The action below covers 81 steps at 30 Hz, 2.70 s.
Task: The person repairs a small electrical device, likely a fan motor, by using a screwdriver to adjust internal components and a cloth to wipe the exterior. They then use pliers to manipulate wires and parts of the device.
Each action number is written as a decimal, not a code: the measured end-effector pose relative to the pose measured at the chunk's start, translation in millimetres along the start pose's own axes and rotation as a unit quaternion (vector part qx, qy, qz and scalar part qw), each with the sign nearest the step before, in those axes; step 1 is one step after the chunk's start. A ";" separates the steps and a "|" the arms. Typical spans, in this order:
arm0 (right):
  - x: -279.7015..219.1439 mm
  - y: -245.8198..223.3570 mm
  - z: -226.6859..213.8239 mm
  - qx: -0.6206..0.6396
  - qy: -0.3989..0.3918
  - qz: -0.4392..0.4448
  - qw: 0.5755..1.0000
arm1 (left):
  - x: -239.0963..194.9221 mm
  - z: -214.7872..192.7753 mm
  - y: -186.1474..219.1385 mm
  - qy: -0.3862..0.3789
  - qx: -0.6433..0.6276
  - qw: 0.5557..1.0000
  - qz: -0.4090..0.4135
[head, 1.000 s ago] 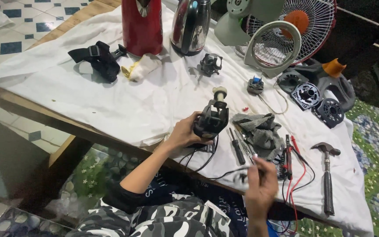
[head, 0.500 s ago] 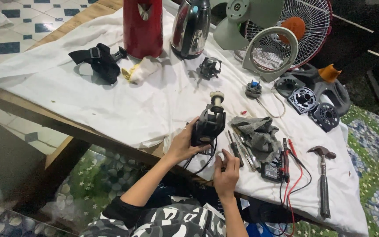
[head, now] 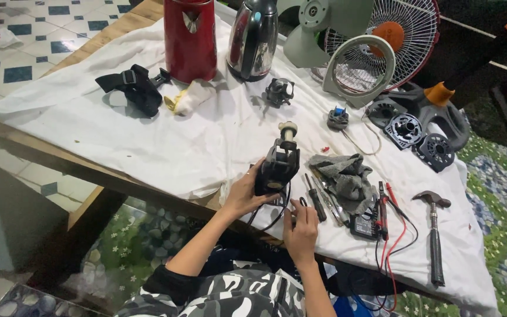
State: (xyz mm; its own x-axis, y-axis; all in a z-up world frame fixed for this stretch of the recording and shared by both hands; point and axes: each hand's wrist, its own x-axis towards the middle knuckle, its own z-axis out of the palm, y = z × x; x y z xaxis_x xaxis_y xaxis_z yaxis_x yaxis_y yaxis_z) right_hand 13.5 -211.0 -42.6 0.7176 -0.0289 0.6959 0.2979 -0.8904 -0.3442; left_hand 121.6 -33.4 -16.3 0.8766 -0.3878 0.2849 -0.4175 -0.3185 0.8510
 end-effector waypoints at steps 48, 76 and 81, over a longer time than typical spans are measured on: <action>-3.5 -1.5 -2.2 -0.079 0.045 -0.004 0.996 | 0.5 4.7 -13.6 0.024 0.040 0.999 0.024; -11.8 76.0 -12.0 -0.159 0.085 0.119 0.976 | -0.3 -3.4 0.2 0.049 0.049 0.995 0.078; -14.8 73.9 -14.9 -0.044 0.106 0.221 0.968 | 8.3 4.7 -18.5 0.018 0.049 0.998 0.045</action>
State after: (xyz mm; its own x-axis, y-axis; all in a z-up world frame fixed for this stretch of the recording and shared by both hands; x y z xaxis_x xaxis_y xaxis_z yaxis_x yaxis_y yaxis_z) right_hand 15.5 -283.1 -68.9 0.6151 -0.5007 0.6090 -0.0716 -0.8047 -0.5894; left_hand 135.4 -34.8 -31.8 0.8416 -0.3883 0.3755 -0.5150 -0.3674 0.7745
